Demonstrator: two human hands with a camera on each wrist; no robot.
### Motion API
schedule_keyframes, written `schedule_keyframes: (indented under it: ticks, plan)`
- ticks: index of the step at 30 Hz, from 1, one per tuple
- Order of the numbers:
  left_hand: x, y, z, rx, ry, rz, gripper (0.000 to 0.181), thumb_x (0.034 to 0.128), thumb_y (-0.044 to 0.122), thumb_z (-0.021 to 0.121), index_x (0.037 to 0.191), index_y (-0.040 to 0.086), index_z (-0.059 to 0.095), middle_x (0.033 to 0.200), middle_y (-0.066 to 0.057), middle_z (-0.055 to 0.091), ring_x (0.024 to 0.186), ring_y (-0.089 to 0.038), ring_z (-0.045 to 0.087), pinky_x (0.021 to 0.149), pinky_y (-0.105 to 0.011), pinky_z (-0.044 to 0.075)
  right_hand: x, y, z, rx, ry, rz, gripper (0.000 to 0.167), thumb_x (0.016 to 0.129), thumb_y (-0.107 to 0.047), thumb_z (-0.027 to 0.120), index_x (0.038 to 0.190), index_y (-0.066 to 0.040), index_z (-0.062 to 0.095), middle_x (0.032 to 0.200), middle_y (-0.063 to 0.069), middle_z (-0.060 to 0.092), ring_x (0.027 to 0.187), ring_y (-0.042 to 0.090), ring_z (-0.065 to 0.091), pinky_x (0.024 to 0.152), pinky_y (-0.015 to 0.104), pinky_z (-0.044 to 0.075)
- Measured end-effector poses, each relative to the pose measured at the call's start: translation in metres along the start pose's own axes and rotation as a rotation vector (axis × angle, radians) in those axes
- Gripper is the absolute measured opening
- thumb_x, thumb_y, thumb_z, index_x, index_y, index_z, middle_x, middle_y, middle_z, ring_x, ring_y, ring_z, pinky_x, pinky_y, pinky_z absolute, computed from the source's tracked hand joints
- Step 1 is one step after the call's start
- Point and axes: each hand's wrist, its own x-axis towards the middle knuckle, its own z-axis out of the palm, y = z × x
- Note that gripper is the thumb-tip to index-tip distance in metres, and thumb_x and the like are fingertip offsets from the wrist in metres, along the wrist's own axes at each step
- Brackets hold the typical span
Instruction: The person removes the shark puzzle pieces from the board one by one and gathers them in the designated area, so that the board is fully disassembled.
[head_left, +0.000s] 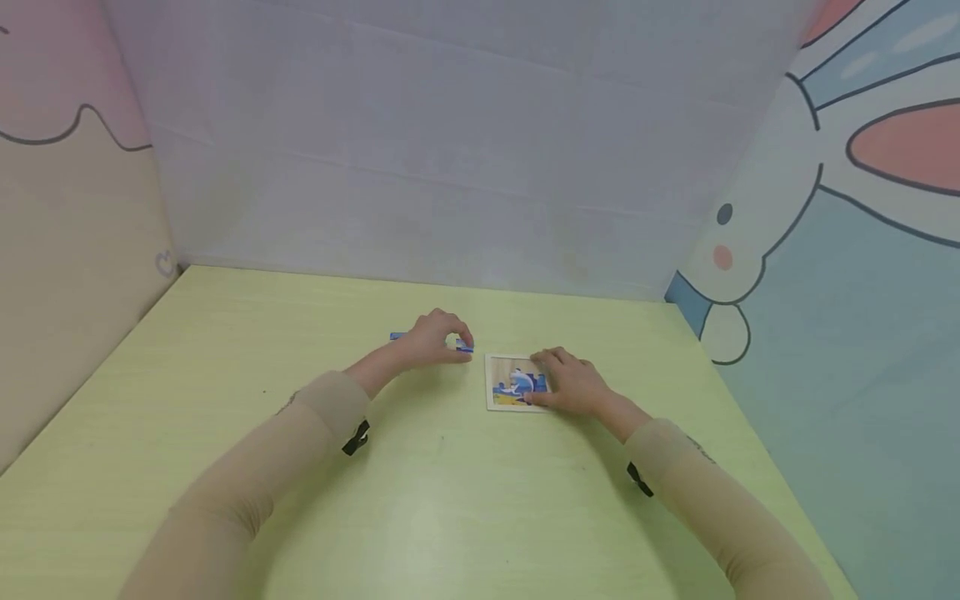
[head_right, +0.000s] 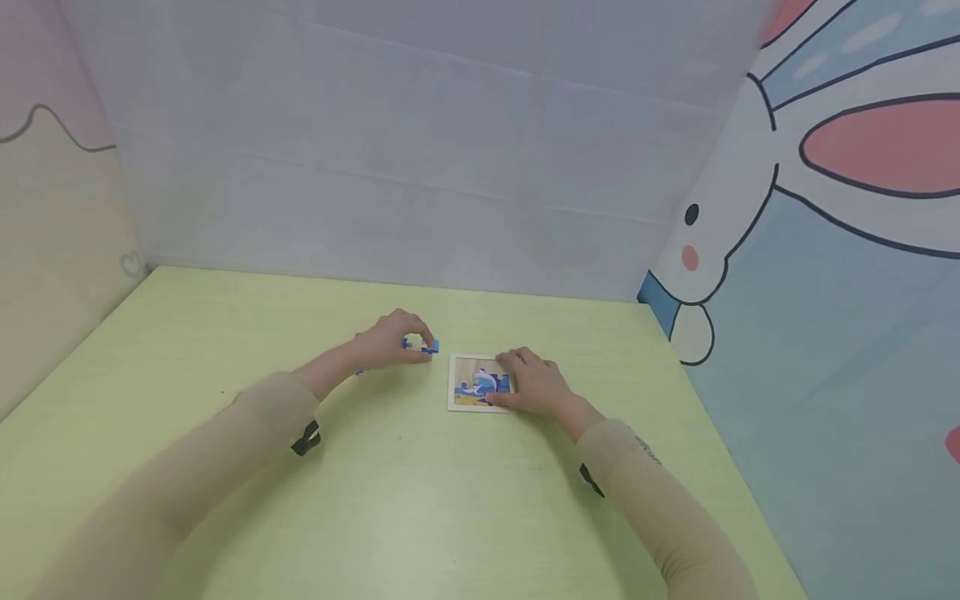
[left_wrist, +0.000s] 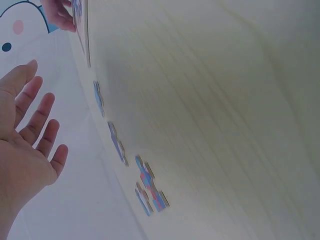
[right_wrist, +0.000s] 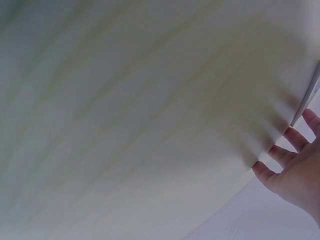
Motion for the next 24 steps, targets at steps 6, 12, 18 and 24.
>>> schedule_keyframes:
  ticks: [6, 12, 18, 24]
  plan:
    - [0.016, 0.011, 0.015, 0.046, 0.004, 0.0, 0.028, 0.085, 0.031, 0.07, 0.109, 0.019, 0.068, 0.127, -0.003, 0.057, 0.125, -0.03, 0.037, 0.098, -0.055, 0.028, 0.002, -0.001, 0.001, 0.014, -0.007, 0.012, 0.08, 0.081, -0.063, 0.06, 0.141, -0.016, 0.041, 0.141, 0.014, 0.042, 0.128, 0.032, 0.042, 0.098, 0.059, 0.035]
    - [0.025, 0.018, 0.028, 0.033, -0.023, 0.003, 0.033, 0.0863, 0.03, 0.068, 0.117, 0.018, 0.066, 0.133, -0.005, 0.054, 0.127, -0.03, 0.035, 0.1, -0.055, 0.027, 0.001, -0.003, 0.0, 0.018, -0.006, 0.005, 0.079, 0.081, -0.063, 0.06, 0.141, -0.016, 0.041, 0.141, 0.015, 0.043, 0.127, 0.033, 0.043, 0.097, 0.06, 0.036]
    - [0.038, 0.02, 0.04, 0.057, -0.094, -0.005, 0.038, 0.0845, 0.033, 0.07, 0.121, 0.021, 0.064, 0.129, -0.001, 0.056, 0.121, -0.024, 0.039, 0.1, -0.05, 0.028, 0.001, -0.005, -0.001, 0.021, -0.006, 0.004, 0.078, 0.081, -0.063, 0.06, 0.141, -0.016, 0.042, 0.141, 0.014, 0.043, 0.128, 0.033, 0.042, 0.097, 0.061, 0.035]
    - [0.049, 0.019, 0.05, 0.108, -0.18, -0.009, 0.043, 0.0819, 0.037, 0.072, 0.123, 0.027, 0.062, 0.123, 0.003, 0.058, 0.119, -0.021, 0.039, 0.1, -0.047, 0.028, 0.002, -0.005, 0.001, 0.022, -0.01, 0.006, 0.079, 0.081, -0.064, 0.059, 0.141, -0.017, 0.041, 0.142, 0.014, 0.041, 0.13, 0.033, 0.04, 0.098, 0.06, 0.034]
